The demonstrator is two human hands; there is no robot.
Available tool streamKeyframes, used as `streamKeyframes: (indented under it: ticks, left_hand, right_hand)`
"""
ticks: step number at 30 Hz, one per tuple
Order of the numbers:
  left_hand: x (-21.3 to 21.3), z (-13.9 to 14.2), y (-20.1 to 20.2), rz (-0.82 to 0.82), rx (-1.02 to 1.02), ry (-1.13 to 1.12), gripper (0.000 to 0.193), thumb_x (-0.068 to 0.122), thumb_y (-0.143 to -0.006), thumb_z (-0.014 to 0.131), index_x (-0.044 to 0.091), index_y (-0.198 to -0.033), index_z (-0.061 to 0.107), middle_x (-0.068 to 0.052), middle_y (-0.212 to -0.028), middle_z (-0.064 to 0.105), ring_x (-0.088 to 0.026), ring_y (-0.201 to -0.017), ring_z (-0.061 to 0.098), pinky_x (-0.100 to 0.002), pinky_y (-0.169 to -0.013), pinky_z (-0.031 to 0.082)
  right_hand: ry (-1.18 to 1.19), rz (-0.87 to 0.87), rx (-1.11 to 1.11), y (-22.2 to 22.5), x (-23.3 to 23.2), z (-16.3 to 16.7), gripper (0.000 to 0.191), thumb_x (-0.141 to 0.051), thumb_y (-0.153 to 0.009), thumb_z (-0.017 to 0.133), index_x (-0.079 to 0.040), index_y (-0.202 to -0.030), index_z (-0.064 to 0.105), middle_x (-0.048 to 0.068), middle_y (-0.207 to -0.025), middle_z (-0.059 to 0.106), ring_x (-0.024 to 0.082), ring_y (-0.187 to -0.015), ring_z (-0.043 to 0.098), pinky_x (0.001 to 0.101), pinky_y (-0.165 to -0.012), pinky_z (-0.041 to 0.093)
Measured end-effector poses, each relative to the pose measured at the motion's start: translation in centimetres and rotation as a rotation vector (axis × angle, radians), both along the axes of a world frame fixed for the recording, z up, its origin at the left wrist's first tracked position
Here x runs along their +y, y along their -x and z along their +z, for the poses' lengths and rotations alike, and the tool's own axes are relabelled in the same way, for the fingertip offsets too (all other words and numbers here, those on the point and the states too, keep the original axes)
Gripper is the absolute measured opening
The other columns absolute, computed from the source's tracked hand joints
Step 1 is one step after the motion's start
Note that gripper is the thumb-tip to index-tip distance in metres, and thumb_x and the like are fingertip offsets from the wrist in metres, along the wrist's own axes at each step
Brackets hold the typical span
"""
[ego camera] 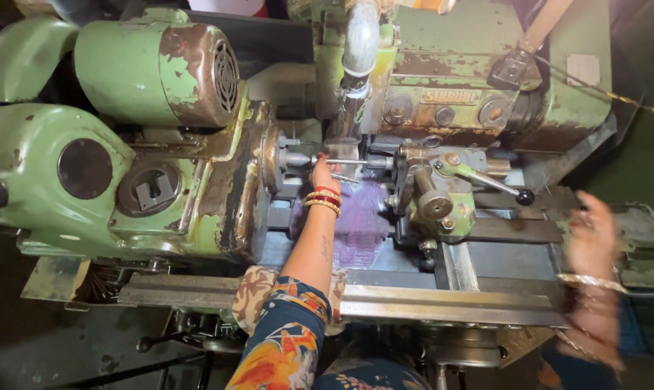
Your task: The person operates a metal lathe to machine small cylindrical metal rods. They repeatedly load a rod into the chuck, engage the cutting tool, and remove the finished piece, placing it into a green bin. The process is repeated for multiple rods throughout the clip.
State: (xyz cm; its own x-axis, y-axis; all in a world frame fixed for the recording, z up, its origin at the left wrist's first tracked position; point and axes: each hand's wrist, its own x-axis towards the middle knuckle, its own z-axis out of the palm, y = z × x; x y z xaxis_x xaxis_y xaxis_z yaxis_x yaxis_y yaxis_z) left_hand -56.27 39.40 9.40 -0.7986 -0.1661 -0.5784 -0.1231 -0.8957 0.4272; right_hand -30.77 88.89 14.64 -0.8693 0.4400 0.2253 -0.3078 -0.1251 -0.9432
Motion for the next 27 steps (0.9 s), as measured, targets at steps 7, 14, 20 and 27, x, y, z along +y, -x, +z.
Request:
streamKeyframes:
  ticks: [7,14,20,27]
  left_hand:
    - [1.6,-0.3,-1.8,-0.954,0.064,1.544,0.064,0.051,-0.076,0.085,-0.003,-0.109,0.076,-0.024,-0.106,0.072,-0.033,-0.1,0.07,-0.043,-0.094,0.056]
    - [4.8,7.8,-8.5,-1.013,0.14,1.861,0.06,0.032,-0.072,0.086,0.0,-0.119,0.067,-0.026,-0.118,0.069,-0.04,-0.114,0.066,-0.046,-0.097,0.053]
    - [-6.2,15.5,-19.6,-0.588,0.538,1.965,0.059,0.033,-0.077,0.089,0.0,-0.112,0.054,-0.025,-0.094,0.073,-0.046,-0.093,0.069,-0.051,-0.078,0.055]
    - [-28.0,9.4,-36.4,0.278,0.677,1.1,0.027,0.008,-0.102,0.063,0.008,-0.128,0.055,-0.005,-0.104,0.063,-0.013,-0.084,0.066,-0.024,-0.068,0.055]
  right_hand:
    - [-0.642,-0.74,-0.761,-15.6,1.2,-5.3,0.048,-0.012,-0.095,0.057,-0.005,-0.143,0.057,0.009,-0.124,0.059,0.023,-0.115,0.06,0.0353,-0.099,0.053]
    - [-0.605,-0.631,-1.212,-15.4,-9.3,-12.8,0.044,-0.015,-0.089,0.063,-0.008,-0.133,0.063,0.011,-0.118,0.067,0.025,-0.107,0.066,0.0375,-0.094,0.056]
    - [-0.764,-0.43,-1.164,-17.6,-10.1,-13.7,0.041,-0.018,-0.084,0.069,-0.011,-0.125,0.069,0.012,-0.113,0.073,0.027,-0.1,0.072,0.0395,-0.09,0.058]
    - [-0.823,0.312,-0.631,-21.8,-25.9,-19.4,0.034,-0.014,-0.086,0.063,-0.012,-0.119,0.07,0.013,-0.107,0.079,0.025,-0.095,0.077,0.0392,-0.084,0.061]
